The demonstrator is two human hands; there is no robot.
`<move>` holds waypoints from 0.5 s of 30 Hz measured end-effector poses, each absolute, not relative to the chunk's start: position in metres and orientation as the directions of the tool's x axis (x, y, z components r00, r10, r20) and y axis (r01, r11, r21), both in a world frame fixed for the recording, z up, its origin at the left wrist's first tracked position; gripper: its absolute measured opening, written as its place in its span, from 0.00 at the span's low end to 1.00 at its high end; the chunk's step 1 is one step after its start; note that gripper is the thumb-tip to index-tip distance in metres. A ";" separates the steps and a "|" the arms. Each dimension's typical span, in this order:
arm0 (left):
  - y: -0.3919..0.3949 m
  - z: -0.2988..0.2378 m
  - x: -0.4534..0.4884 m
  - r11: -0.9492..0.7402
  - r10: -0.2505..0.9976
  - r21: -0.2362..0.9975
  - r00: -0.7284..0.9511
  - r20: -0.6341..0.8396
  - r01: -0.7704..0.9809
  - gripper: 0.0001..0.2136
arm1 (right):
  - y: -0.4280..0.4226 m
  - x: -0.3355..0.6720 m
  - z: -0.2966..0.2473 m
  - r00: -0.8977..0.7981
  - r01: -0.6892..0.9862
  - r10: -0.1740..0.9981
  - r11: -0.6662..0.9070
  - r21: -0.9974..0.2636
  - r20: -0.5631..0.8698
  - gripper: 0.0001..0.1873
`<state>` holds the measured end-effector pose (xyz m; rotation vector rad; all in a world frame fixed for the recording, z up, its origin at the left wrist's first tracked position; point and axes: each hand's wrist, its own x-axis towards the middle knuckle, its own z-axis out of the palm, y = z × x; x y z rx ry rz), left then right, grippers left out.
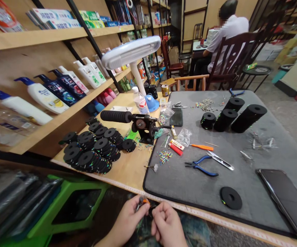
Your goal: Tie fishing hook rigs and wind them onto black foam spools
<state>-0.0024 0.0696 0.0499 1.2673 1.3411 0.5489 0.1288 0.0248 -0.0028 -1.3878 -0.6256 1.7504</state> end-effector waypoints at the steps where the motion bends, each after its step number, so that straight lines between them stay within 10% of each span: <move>1: 0.069 0.050 -0.003 0.297 0.888 0.886 0.237 -0.393 0.357 0.10 | 0.024 0.129 -0.002 -0.082 -0.277 0.824 -0.560 -0.781 -0.561 0.28; 15: 0.065 0.047 -0.002 0.289 0.888 0.882 0.241 -0.393 0.373 0.09 | 0.027 0.128 0.000 -0.072 -0.239 0.810 -0.580 -0.779 -0.582 0.26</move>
